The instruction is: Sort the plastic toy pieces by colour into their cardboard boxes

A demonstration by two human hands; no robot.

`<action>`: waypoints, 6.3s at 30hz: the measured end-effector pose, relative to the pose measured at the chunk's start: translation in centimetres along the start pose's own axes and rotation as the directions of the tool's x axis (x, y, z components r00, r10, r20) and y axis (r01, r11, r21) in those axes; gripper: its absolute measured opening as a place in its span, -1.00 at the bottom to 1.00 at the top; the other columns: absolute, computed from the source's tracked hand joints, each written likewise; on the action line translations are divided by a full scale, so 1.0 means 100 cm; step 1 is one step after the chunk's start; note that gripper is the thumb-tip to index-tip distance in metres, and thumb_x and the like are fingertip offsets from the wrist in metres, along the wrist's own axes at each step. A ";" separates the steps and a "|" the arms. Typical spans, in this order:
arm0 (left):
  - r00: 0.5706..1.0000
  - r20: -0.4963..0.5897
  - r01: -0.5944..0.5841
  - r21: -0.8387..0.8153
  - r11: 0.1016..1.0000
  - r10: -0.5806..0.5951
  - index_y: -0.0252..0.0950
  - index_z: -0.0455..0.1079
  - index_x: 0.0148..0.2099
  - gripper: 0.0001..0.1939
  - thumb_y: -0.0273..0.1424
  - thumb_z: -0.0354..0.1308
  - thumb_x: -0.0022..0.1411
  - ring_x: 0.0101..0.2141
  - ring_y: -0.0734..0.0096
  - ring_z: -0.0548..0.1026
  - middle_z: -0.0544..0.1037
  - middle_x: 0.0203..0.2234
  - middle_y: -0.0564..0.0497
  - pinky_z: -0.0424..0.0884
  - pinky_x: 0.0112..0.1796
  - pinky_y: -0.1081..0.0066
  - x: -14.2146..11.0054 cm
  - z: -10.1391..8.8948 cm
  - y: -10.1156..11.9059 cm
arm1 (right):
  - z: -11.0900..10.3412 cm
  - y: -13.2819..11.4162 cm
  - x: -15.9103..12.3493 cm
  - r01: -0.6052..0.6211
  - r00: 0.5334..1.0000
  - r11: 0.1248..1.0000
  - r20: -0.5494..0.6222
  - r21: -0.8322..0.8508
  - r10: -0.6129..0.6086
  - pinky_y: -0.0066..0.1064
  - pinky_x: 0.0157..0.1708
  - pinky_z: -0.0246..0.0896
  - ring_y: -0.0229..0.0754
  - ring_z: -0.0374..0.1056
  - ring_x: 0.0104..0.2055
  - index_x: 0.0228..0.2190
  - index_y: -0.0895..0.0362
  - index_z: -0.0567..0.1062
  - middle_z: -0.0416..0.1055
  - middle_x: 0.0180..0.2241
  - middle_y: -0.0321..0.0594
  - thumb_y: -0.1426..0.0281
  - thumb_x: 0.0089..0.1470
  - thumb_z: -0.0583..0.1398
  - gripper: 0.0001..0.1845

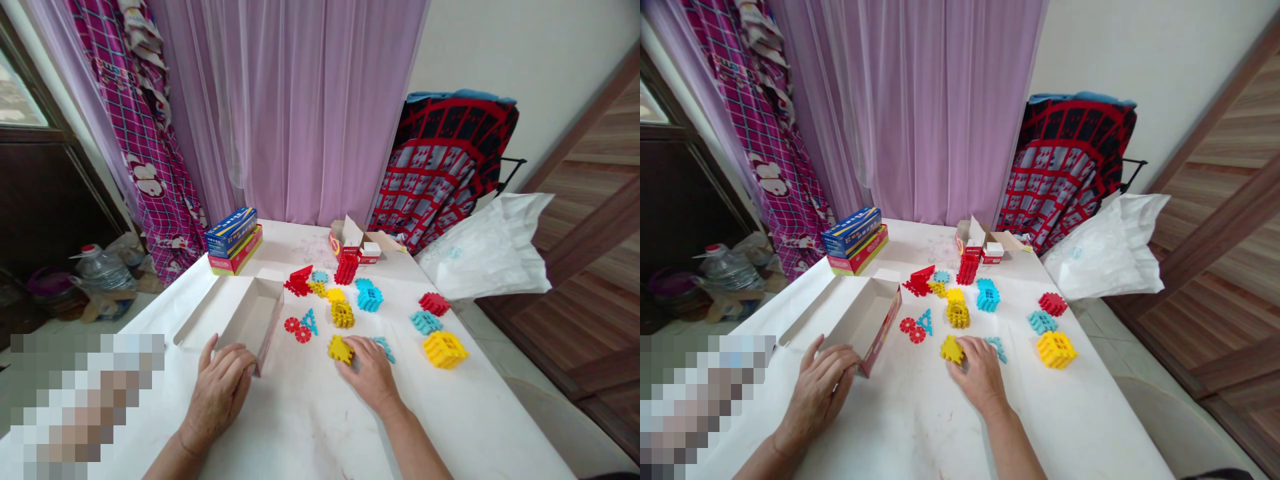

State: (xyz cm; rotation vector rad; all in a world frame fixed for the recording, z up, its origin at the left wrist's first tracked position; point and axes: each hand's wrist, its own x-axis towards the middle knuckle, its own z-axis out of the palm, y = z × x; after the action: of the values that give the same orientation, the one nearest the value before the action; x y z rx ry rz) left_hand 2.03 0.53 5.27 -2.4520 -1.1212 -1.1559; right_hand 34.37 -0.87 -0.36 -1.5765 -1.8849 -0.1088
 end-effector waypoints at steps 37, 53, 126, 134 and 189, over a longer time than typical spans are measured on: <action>0.989 -0.101 0.102 -0.082 0.991 -0.110 -0.15 0.40 -0.21 -0.80 -0.49 -0.03 0.31 -0.23 0.48 0.53 0.60 -0.36 0.12 -0.08 0.29 0.20 0.001 0.005 0.009 | 0.011 -0.112 0.134 0.038 0.996 0.933 -0.089 0.357 -0.006 -0.23 -0.08 0.29 -0.08 0.44 -0.15 -0.21 0.04 0.50 0.55 -0.21 -0.21 0.28 -0.05 0.29 -0.70; 0.989 -0.063 0.122 -0.125 0.985 -0.130 -0.15 0.41 -0.21 -0.79 -0.51 -0.02 0.30 -0.23 0.47 0.53 0.60 -0.36 0.12 -0.12 0.30 0.21 0.002 0.002 0.010 | 0.029 -0.092 0.133 0.113 0.984 0.986 -0.151 0.121 -0.094 -0.15 0.04 0.23 -0.03 0.37 0.01 -0.23 0.03 0.58 0.49 -0.06 -0.12 0.37 0.13 0.16 -0.79; 0.989 -0.091 0.111 -0.026 0.994 -0.113 -0.18 0.40 -0.20 -0.84 -0.53 0.09 0.24 0.00 0.33 0.42 0.48 -0.09 -0.05 0.16 0.22 0.14 -0.004 0.002 0.005 | -0.022 -0.092 0.137 0.061 0.969 0.979 0.222 0.196 -0.105 -0.27 -0.05 0.23 -0.11 0.40 -0.07 -0.34 0.03 0.52 0.54 -0.16 -0.21 0.39 0.13 0.15 -0.88; 0.997 -0.059 0.041 0.015 0.999 -0.040 -0.18 0.38 -0.16 -0.80 -0.56 0.09 0.22 0.00 0.34 0.41 0.49 -0.09 -0.05 0.11 0.24 0.12 -0.007 0.004 0.000 | -0.077 0.001 0.095 -0.230 0.956 0.971 0.200 0.060 0.214 -0.26 -0.21 0.32 -0.06 0.48 -0.23 -0.38 0.01 0.55 0.58 -0.30 -0.22 0.18 0.10 0.06 -0.70; 0.974 -0.131 0.190 0.025 0.981 -0.186 -0.27 0.24 0.10 -0.57 -0.48 0.18 0.18 0.22 0.09 0.26 0.32 0.14 -0.26 0.22 0.21 -0.02 -0.018 0.008 0.000 | -0.015 -0.156 0.148 0.258 0.771 0.944 0.544 0.205 -0.330 -0.22 -0.12 0.22 0.00 0.42 -0.09 -0.12 0.03 0.52 0.55 -0.16 -0.16 0.09 -0.05 0.34 -0.53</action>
State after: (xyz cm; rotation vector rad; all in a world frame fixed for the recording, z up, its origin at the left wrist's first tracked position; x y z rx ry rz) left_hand 1.78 -0.08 3.38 -2.2464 -1.3458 -1.3124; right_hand 20.28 6.72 14.07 -1.3009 -2.5481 0.3852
